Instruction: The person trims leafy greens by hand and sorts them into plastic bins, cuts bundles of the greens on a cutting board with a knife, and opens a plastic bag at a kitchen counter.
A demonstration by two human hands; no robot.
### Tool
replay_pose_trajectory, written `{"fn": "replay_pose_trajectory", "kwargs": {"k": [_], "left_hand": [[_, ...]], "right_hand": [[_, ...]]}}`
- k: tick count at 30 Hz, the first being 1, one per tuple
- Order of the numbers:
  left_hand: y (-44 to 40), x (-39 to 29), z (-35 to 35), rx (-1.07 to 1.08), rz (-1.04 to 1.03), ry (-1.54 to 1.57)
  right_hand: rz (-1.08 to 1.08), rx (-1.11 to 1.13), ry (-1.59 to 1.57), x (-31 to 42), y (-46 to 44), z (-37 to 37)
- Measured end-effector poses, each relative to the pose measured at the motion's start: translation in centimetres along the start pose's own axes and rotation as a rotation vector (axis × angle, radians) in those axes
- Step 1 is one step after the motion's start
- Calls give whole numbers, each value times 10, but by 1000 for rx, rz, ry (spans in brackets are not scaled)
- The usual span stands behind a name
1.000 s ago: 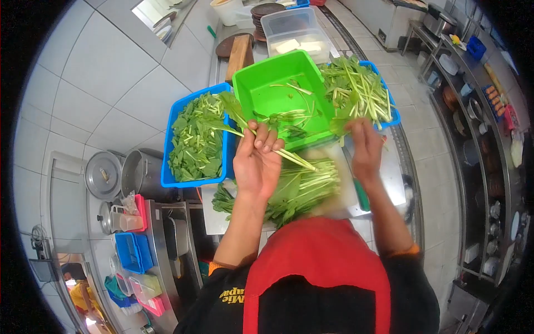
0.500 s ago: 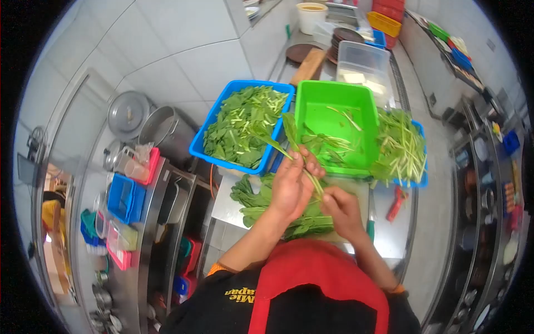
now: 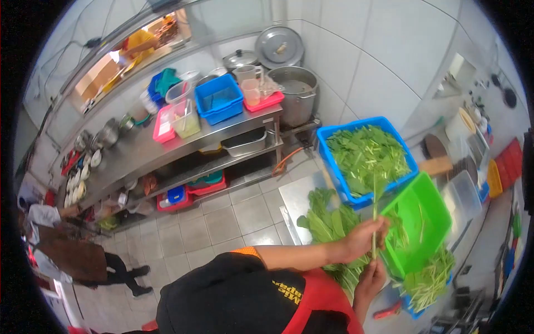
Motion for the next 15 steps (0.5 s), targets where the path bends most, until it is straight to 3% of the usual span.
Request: {"fn": "replay_pose_trajectory", "kwargs": {"k": [6, 8, 13, 15], "left_hand": [[21, -20, 25, -151, -38, 88], [28, -29, 31, -166, -78, 108], [41, -40, 32, -196, -86, 139], [44, -42, 22, -191, -52, 163]], "right_hand": [[54, 92, 177, 5, -4, -24], [150, 175, 50, 11, -2, -35], [158, 342, -6, 6, -1, -42], [108, 353, -415, 7, 1, -45]]}}
Point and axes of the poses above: each hand's wrist, its own y-axis away from the middle knuckle, its own z-axis out of the back of the hand, x = y × z, the point moved 5 cm from there along -y, towards the middle knuckle, and after that the axes turned 1 degree about -y, right-handed, at the moved point
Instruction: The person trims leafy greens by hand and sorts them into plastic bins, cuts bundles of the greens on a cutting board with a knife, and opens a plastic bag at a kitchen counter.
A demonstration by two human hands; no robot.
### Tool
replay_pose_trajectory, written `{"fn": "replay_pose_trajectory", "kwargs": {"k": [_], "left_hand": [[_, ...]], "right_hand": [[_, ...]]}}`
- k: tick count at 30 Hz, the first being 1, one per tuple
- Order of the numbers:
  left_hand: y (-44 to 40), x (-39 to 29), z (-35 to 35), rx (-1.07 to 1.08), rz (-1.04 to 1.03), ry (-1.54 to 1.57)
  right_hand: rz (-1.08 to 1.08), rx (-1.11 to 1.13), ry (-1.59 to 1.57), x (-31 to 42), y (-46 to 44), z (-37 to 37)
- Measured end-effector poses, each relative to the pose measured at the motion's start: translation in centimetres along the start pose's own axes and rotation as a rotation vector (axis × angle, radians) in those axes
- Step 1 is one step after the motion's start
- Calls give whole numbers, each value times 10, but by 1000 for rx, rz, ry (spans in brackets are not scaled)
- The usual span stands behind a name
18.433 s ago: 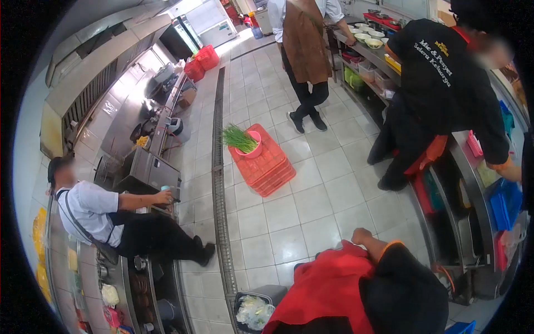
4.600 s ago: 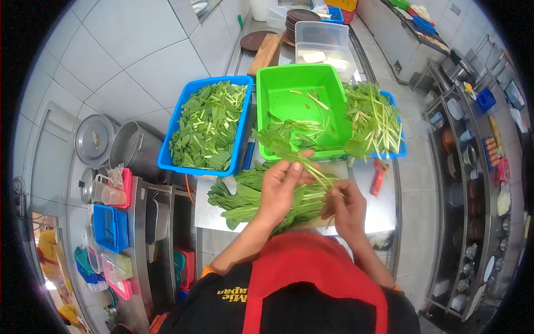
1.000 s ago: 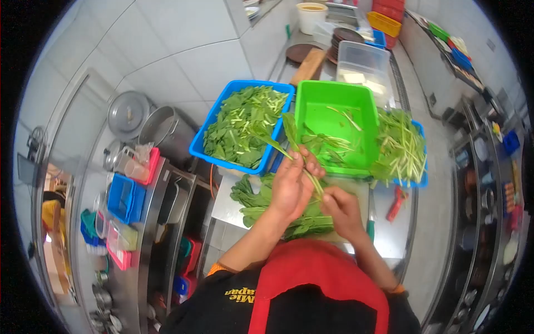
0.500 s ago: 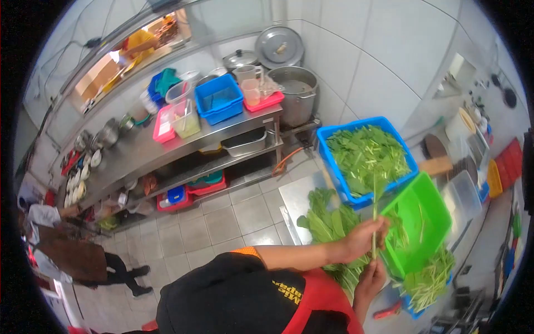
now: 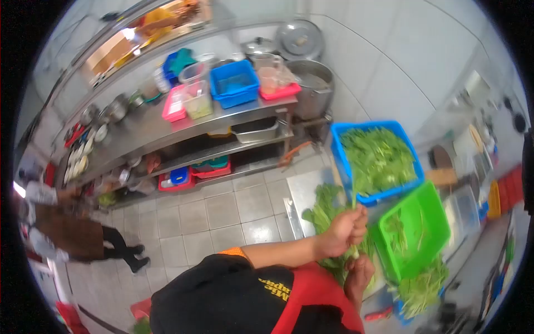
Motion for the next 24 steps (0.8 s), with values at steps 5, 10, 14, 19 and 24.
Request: {"fn": "replay_pose_trajectory", "kwargs": {"k": [5, 10, 14, 19, 24], "left_hand": [[-8, -6, -14, 19, 0, -95], [-9, 8, -27, -69, 54, -286], [-33, 7, -26, 196, 130, -151], [-34, 43, -58, 270, 325, -76], [-53, 57, -69, 363, 341, -88]], "right_hand": [[90, -163, 61, 35, 6, 24], [196, -404, 411, 72, 18, 50], [182, -1094, 694, 101, 47, 133], [208, -1266, 1401, 117, 62, 221], [99, -1324, 1849, 115, 44, 229]]}}
Point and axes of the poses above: each hand's wrist, its own y-axis away from the middle knuckle, its own z-axis out of the back of the hand, x = y × z, the point moved 5 cm from there along -y, towards the middle knuckle, and after that the axes turned 1 degree about -y, right-handed, at the moved point
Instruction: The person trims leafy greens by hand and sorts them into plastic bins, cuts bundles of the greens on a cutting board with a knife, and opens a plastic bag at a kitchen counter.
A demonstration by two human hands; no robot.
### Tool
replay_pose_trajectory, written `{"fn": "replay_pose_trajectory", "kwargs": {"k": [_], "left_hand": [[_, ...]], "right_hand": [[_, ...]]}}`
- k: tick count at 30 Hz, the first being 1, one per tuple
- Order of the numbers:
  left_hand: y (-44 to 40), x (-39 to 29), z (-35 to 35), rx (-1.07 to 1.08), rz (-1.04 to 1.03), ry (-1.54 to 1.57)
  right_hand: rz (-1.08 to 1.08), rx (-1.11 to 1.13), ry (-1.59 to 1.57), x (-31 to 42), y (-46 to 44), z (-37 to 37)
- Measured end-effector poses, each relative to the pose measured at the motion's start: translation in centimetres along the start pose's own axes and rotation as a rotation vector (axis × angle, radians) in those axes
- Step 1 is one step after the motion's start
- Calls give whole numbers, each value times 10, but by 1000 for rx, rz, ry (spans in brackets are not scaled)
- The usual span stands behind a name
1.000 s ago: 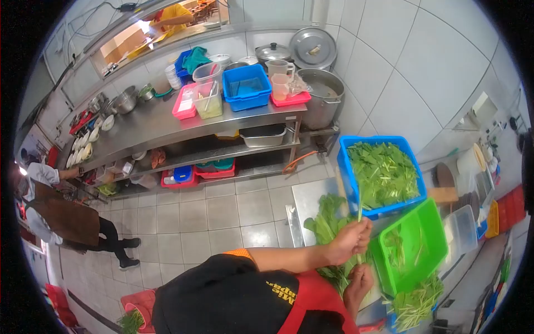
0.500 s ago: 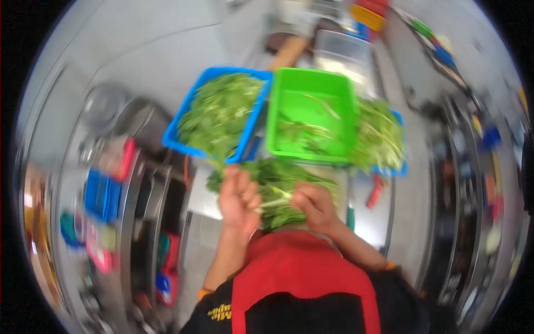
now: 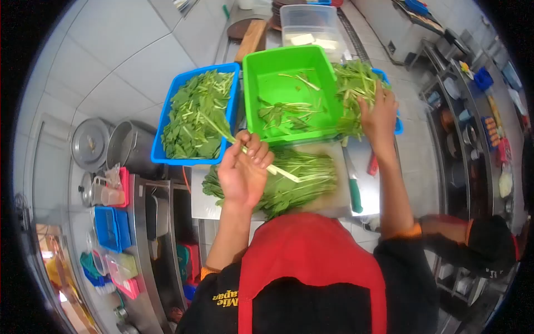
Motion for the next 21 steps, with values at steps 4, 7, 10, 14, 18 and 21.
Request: {"fn": "replay_pose_trajectory", "kwargs": {"k": [4, 7, 10, 14, 18, 21], "left_hand": [[-5, -2, -6, 43, -39, -20], [-6, 0, -5, 63, -54, -29], [-3, 5, -1, 83, -68, -69], [4, 18, -6, 46, -84, -178], [5, 33, 8, 125, -95, -333], [9, 37, 5, 129, -102, -417]], "right_hand": [[-267, 761, -990, 70, 54, 44], [-313, 1001, -1284, 116, 94, 62], [-531, 1087, -1363, 128, 115, 66], [-550, 891, -1358, 121, 112, 67], [-407, 813, -1290, 123, 116, 70], [-450, 798, -1300, 123, 118, 78]]}}
Point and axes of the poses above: each hand's wrist, its own y-axis away from the middle knuckle, its own z-axis out of the back of the hand, x = y × z, the point moved 5 cm from there along -y, towards the middle knuckle, and after that the axes turned 1 degree about -y, right-handed, at the moved point
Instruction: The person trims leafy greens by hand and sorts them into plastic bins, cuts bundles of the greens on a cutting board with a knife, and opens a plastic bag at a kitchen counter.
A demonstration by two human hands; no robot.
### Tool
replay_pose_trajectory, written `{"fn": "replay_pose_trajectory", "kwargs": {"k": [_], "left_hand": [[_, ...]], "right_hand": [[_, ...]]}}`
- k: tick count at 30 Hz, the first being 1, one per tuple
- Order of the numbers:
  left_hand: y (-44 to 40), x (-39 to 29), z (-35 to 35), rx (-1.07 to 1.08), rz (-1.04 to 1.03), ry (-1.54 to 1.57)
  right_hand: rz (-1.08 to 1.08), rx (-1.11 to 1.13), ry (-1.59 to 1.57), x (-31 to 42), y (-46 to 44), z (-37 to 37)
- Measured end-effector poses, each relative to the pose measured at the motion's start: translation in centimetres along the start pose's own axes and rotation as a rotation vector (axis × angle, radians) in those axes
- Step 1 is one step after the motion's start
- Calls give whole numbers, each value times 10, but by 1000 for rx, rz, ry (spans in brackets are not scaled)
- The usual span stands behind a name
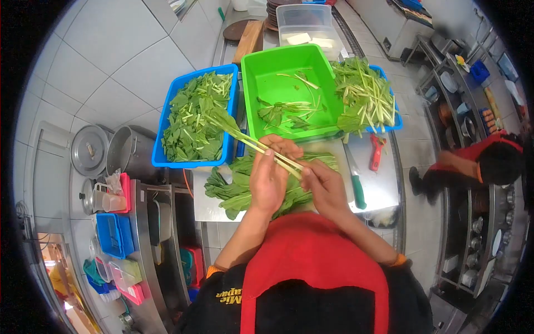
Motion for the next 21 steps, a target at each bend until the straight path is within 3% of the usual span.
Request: {"fn": "replay_pose_trajectory", "kwargs": {"k": [10, 13, 18, 21], "left_hand": [[9, 29, -18, 97, 114, -149], [15, 41, -32, 271, 268, -173], [21, 59, -49, 468, 350, -288], [17, 69, -52, 374, 344, -334]], "right_hand": [[-42, -140, -112, -6, 18, 11], [2, -258, -152, -3, 23, 26], [-39, -406, -269, -3, 30, 50], [-28, -455, -132, 8, 40, 65]]}}
Point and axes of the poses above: each hand's wrist, its own y-axis away from the middle knuckle, its own z-axis out of the back of the hand, x = y × z, the point moved 5 cm from there along -y, towards the middle knuckle, and after that the axes turned 1 degree about -y, right-handed, at the moved point
